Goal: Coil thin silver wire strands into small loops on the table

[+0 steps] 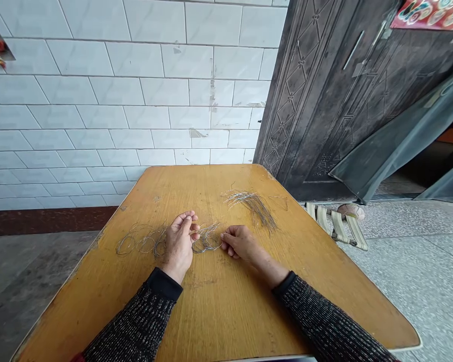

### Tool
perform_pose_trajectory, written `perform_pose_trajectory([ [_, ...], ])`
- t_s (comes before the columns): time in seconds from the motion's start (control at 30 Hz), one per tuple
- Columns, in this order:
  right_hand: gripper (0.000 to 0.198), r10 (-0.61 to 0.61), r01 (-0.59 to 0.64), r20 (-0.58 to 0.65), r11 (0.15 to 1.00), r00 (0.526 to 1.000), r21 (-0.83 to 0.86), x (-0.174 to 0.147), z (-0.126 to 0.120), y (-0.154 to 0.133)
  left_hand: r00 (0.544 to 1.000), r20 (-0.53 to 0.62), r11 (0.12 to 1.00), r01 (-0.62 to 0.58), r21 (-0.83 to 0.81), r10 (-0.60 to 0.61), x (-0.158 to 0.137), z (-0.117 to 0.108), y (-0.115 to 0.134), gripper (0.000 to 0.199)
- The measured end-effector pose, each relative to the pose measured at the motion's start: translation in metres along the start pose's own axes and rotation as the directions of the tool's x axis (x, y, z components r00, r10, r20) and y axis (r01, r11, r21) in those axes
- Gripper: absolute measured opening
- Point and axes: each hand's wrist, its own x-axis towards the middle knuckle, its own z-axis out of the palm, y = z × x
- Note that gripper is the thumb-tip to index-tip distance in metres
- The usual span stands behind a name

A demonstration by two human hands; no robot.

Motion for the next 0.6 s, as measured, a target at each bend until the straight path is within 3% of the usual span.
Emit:
perform_pose_trajectory([
  [0.23, 0.033, -0.004, 0.006, 0.029, 0.999, 1.000, -0.043, -0.002, 0.000, -0.001, 1.000, -0.009, 1.000, 0.004, 0.028, -0.004, 0.000, -0.001, 0.000, 0.024],
  [0.37, 0.026, -0.048, 0.048, 0.007, 0.996, 0.999, -0.078, -0.007, -0.006, -0.002, 1.000, 0.005, 0.998, 0.018, 0.067, -0.019, -0.002, 0.000, 0.000, 0.025],
  [0.47, 0.021, -0.116, 0.103, -0.082, 0.984, 0.990, -0.149, -0.004, -0.026, -0.003, 1.000, -0.001, 0.995, 0.018, 0.101, -0.018, -0.003, 0.001, -0.002, 0.026],
  [0.6, 0.019, -0.186, 0.108, -0.290, 0.958, 0.939, -0.266, 0.007, -0.076, -0.003, 1.000, 0.014, 0.993, 0.016, 0.113, -0.018, -0.001, 0.002, -0.005, 0.028],
])
